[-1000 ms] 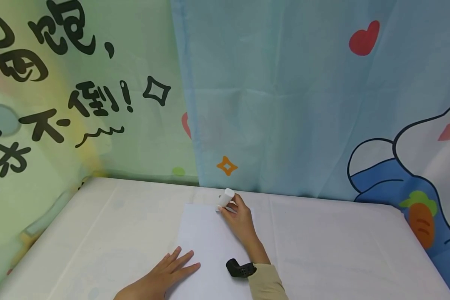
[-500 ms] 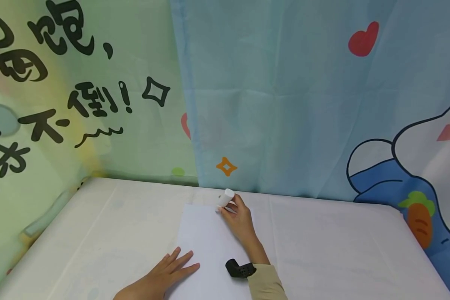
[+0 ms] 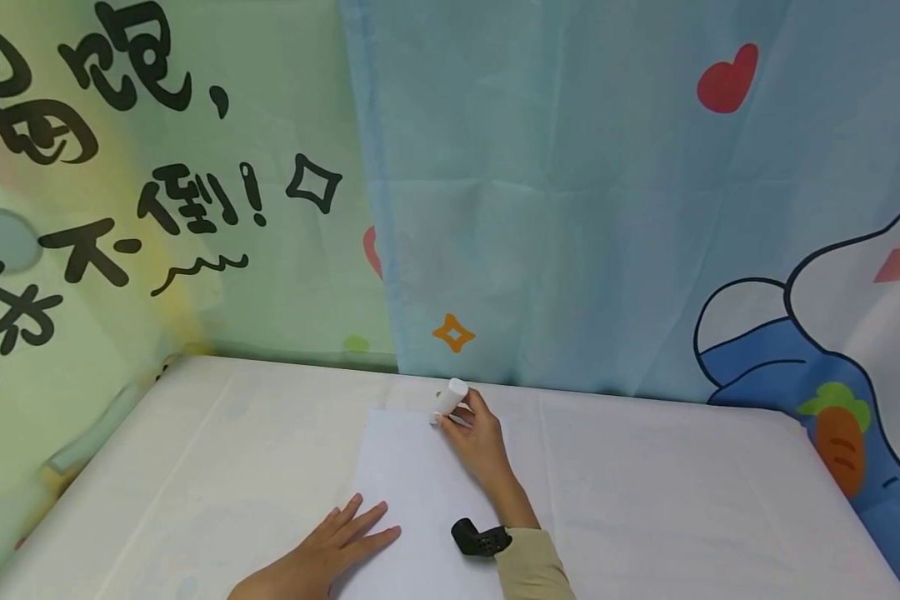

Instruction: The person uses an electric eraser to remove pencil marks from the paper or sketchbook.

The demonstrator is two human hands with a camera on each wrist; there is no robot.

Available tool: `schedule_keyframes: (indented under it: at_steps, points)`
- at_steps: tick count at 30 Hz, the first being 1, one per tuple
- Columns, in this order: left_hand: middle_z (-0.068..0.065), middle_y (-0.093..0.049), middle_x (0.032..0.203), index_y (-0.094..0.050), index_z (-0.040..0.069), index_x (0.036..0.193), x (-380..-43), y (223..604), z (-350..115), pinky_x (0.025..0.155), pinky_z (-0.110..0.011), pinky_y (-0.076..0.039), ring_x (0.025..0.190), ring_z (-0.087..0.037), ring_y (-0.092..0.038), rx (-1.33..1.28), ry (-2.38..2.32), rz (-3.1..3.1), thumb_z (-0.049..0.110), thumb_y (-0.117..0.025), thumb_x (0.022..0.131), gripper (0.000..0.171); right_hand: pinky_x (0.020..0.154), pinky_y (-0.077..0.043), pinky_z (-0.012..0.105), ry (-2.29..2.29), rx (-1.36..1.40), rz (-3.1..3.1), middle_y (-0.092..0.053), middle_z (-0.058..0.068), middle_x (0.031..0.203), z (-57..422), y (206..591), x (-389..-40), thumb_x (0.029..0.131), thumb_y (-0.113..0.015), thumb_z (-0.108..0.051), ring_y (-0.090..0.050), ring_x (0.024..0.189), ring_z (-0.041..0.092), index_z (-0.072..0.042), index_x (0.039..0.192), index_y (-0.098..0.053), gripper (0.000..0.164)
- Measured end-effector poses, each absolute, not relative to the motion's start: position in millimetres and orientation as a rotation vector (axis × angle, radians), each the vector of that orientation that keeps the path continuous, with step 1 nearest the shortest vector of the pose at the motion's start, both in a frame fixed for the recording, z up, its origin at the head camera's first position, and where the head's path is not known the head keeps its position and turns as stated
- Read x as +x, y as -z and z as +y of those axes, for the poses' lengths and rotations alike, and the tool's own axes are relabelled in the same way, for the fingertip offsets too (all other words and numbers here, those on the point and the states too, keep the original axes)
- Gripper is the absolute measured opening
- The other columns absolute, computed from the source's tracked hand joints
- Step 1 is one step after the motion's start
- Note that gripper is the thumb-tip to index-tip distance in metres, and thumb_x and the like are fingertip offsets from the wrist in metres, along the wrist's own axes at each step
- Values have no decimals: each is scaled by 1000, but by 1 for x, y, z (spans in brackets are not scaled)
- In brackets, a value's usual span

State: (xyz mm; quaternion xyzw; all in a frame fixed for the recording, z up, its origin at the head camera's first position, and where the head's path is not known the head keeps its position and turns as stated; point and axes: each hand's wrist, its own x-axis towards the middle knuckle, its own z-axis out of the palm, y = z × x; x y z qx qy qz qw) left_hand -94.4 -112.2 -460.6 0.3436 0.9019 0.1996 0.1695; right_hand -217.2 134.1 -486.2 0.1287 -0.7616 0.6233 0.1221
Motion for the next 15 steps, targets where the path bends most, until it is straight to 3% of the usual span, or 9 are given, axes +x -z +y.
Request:
schedule_keyframes:
  at_steps: [15]
  points:
    - [-5, -26, 160, -31, 28, 154, -94, 459, -112, 114, -55, -25, 146, -39, -20, 987, -566, 2570, 60, -65, 83, 84, 84, -55, 28, -1801, 400, -2210, -61, 28, 117, 133, 486, -217, 81, -70, 13, -65, 104, 40, 9, 122, -51, 46]
